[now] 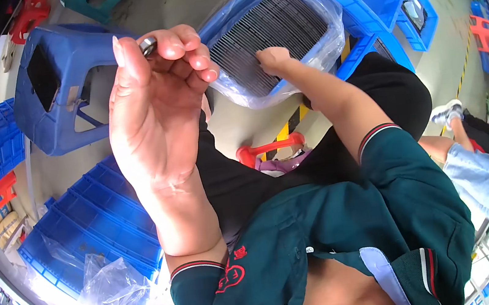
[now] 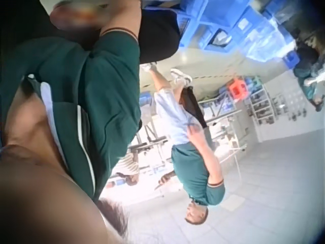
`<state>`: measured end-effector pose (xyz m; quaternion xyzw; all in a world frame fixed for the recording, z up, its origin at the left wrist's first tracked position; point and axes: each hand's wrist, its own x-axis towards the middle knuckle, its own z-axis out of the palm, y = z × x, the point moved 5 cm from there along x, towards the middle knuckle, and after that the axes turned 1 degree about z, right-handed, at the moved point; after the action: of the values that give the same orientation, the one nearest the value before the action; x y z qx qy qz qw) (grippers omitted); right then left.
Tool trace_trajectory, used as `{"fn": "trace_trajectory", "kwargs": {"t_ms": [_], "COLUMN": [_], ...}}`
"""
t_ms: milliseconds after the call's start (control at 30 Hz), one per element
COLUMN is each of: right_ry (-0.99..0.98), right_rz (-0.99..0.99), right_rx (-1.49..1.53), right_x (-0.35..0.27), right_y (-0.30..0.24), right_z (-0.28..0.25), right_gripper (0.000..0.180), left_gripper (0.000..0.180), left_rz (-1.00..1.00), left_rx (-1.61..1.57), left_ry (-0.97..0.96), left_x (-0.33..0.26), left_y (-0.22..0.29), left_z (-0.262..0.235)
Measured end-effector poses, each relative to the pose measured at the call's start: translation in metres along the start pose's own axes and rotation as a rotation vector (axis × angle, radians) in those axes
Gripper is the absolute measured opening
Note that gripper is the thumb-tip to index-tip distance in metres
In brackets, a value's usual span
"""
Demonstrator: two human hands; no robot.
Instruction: Sorting and inspecting black rods and placing them into storage bins in a manufacturing environment.
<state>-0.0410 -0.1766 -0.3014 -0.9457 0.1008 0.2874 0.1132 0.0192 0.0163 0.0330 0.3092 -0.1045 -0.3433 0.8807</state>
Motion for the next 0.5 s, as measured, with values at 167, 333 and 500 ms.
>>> {"fn": "trace_trajectory", "kwargs": {"t_ms": [167,333,500], "right_ry": [0.013,0.253,0.408], "right_rz": [-0.157,-0.073,0.186], "right_rx": [-0.189,-0.129,-0.007], "right_x": [0.002,-0.036,-0.103], "right_y": [0.035,0.129,0.257], "right_z": [-0.082,-0.176,-0.192], "right_gripper": [0.025,0.017,0.019], "left_gripper": [0.042,0.037,0.033], "left_rz": [-0.022,-0.105,-0.201], "left_rx": [-0.007,0.035,0.101], "left_ry": [0.023,0.008,0.008], "left_x": [0.006,0.017,0.029], "left_y": [-0.008,-0.026,-0.055], "left_z": [0.004,0.016,0.029]}}
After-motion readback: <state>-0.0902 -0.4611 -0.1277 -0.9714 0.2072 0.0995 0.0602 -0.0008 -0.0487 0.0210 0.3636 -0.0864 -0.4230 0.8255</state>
